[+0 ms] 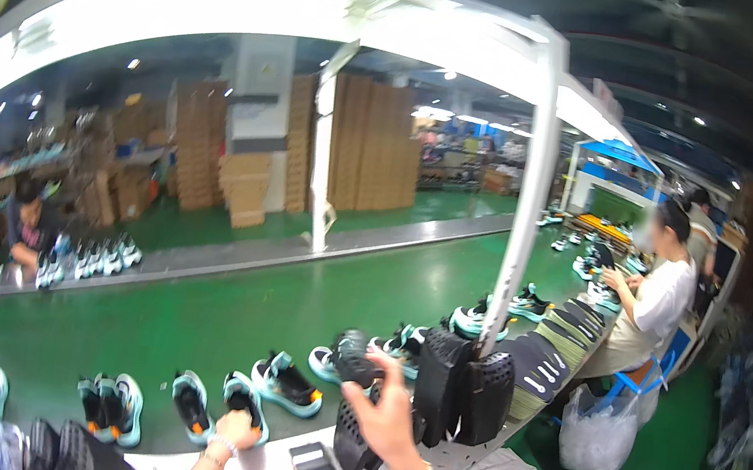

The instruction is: Inspecting and organizing shoe components on an assembly line.

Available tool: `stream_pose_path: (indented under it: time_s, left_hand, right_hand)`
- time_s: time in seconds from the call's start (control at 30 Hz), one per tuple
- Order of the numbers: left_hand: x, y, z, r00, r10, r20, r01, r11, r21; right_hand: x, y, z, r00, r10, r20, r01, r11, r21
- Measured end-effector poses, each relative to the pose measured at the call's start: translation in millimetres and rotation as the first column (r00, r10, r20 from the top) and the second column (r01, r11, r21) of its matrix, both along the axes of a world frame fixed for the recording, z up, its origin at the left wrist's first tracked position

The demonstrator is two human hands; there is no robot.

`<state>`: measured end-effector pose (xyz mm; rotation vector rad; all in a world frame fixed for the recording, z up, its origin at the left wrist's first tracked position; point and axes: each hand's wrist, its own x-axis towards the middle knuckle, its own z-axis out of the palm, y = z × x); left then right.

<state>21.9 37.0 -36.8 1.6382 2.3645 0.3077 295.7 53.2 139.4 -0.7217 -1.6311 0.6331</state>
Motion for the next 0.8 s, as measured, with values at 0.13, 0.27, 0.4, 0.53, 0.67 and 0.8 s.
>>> stream_pose_path:
  time_s: [0.13, 0.27, 0.4, 0.53, 0.67, 0.8]
  left_hand:
    - [8, -8, 18, 0.998, 0.066, -0.015, -0.064, 0.993, 0.095]
    - [21, -34, 13, 0.993, 0.082, 0.08, -0.11, 0.876, 0.47]
    - [8, -53, -7, 0.989, 0.066, 0.135, -0.132, 0.813, 0.568]
    - [10, -58, -17, 0.953, 0.085, 0.292, -0.241, 0.797, 0.555]
    - [4, -64, -20, 0.932, 0.108, 0.346, -0.269, 0.845, 0.462]
    - [3, -62, -17, 0.918, 0.116, 0.378, -0.286, 0.854, 0.434]
  right_hand:
    - [-75, -8, -27, 0.928, 0.33, 0.172, -0.263, 0.909, -0.324]
    - [-114, 20, -58, 0.872, 0.293, 0.393, -0.187, 0.94, -0.286]
    - [-162, 29, -80, 0.657, 0.365, 0.66, -0.161, 0.923, -0.35]
    - [-203, 24, -97, 0.551, 0.305, 0.777, -0.075, 0.945, -0.318]
    - [-221, 33, -65, 0.103, 0.229, 0.968, 0.029, 0.972, -0.233]
    - [-231, 45, -71, 0.162, 0.361, 0.918, 0.108, 0.918, -0.38]
